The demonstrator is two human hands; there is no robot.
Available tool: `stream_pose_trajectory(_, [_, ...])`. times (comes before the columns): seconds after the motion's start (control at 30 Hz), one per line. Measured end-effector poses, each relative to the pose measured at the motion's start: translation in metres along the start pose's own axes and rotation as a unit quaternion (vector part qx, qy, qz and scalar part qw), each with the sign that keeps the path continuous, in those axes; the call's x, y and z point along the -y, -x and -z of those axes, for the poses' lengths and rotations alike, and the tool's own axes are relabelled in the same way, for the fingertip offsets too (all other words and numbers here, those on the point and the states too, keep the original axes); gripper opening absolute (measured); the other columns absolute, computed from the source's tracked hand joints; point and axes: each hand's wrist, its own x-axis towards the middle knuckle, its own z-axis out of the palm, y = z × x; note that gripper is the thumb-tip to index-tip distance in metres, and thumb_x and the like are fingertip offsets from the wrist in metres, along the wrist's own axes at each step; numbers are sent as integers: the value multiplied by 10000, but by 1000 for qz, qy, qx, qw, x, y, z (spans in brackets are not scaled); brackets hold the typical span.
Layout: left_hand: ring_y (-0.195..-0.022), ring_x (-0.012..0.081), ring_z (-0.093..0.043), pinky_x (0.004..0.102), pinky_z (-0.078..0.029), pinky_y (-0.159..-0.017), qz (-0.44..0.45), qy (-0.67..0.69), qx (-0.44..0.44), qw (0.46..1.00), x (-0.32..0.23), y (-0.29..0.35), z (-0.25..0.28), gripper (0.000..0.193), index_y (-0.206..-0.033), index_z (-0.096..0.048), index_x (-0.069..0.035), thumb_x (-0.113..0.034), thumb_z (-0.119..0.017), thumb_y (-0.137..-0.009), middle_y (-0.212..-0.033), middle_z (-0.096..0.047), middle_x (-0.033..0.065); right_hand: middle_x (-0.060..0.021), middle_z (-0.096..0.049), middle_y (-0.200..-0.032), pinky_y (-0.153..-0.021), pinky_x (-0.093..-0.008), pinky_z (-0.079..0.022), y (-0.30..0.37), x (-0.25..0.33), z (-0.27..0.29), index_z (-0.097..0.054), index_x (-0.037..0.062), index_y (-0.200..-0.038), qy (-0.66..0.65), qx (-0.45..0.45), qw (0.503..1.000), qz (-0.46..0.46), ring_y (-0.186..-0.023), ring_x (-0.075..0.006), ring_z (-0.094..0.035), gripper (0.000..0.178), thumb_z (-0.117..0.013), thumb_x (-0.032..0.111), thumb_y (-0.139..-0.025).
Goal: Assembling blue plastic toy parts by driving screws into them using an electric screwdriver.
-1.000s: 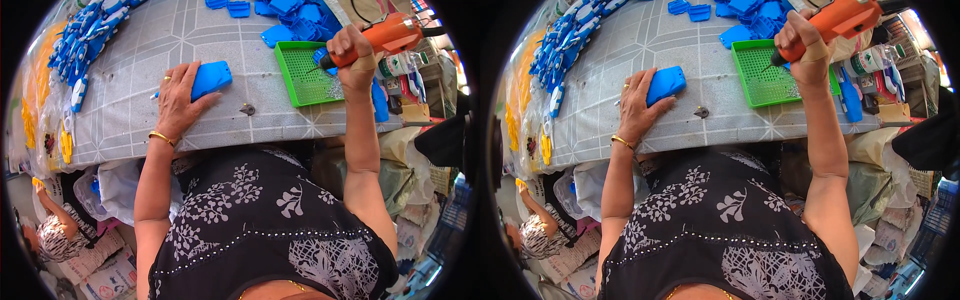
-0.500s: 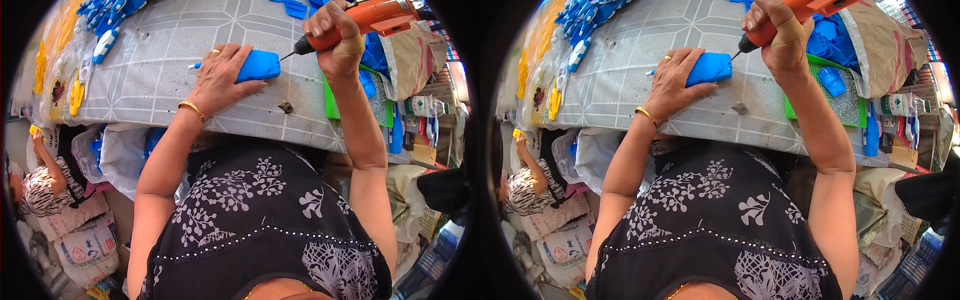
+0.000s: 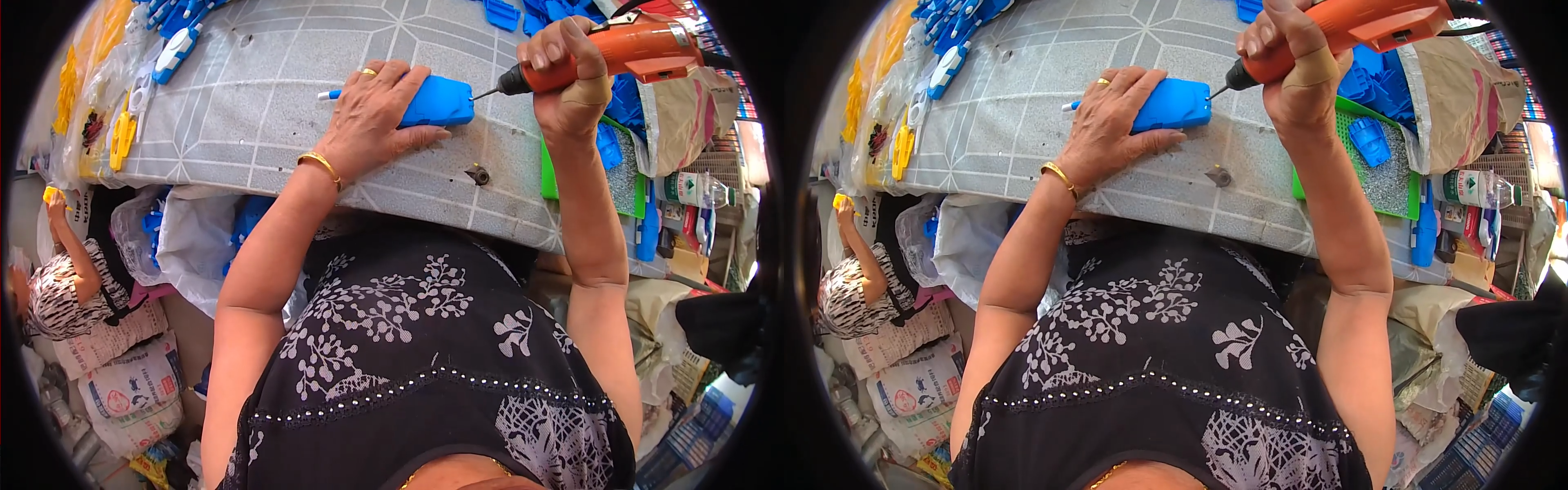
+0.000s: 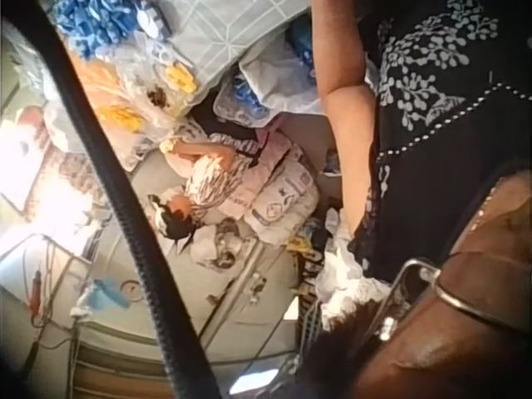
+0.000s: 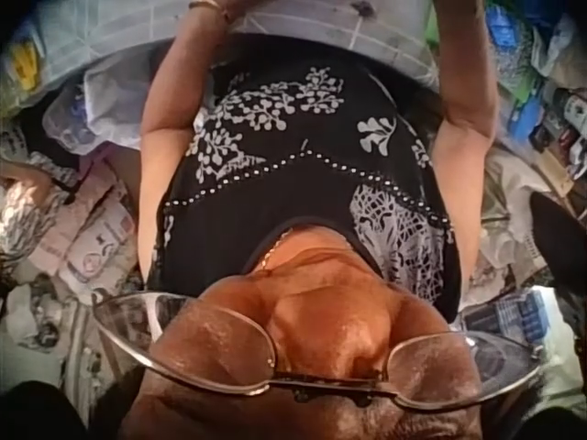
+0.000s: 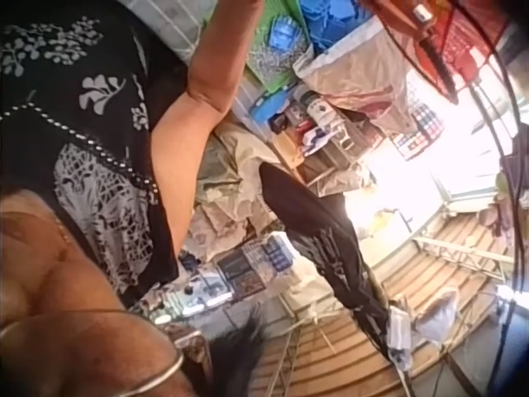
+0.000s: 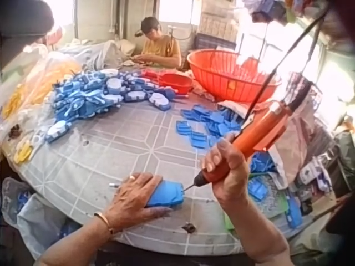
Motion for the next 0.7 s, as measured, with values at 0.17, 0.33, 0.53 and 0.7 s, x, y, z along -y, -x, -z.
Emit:
stream_pose_trajectory(0.17, [-1195,359,-565,482,-446,-1035,-6,-5,-5,1000,1,0,-1,811,-1397,-583,-79,-615,-775,-819,-1319,-596,145,17,-497,-716,-729,-357,-438,2,-2,1,-497,141,-833,3,8,1000,5,-649,-132,-506,224,-692,182,-935])
stream_pose_trajectory(0.33, [-1200,358,-568,480,-449,-1031,-8,-10,-7,1000,-1,0,-1,806,-1394,-584,-80,-610,-778,-818,-1316,-599,145,15,-503,-725,-723,-362,-447,2,-5,-3,-506,139,-842,6,7,1000,15,-644,-135,-513,217,-704,164,-927])
stream_pose_trajectory(0.53, [-1193,373,-579,478,-439,-1008,-18,-16,-19,1000,-2,-1,-2,777,-1368,-579,-83,-591,-779,-815,-1269,-609,154,16,-497,-715,-694,-363,-463,6,-9,-9,-524,136,-848,20,-28,999,5,-626,-135,-514,203,-717,134,-913])
stream_pose_trajectory(0.7, [-1178,385,-589,474,-430,-984,-26,-16,-26,999,-4,-3,-1,752,-1342,-576,-87,-572,-785,-807,-1222,-621,160,17,-481,-658,-647,-364,-466,9,-11,-11,-504,130,-805,65,47,996,36,-581,-136,-511,227,-705,146,-907])
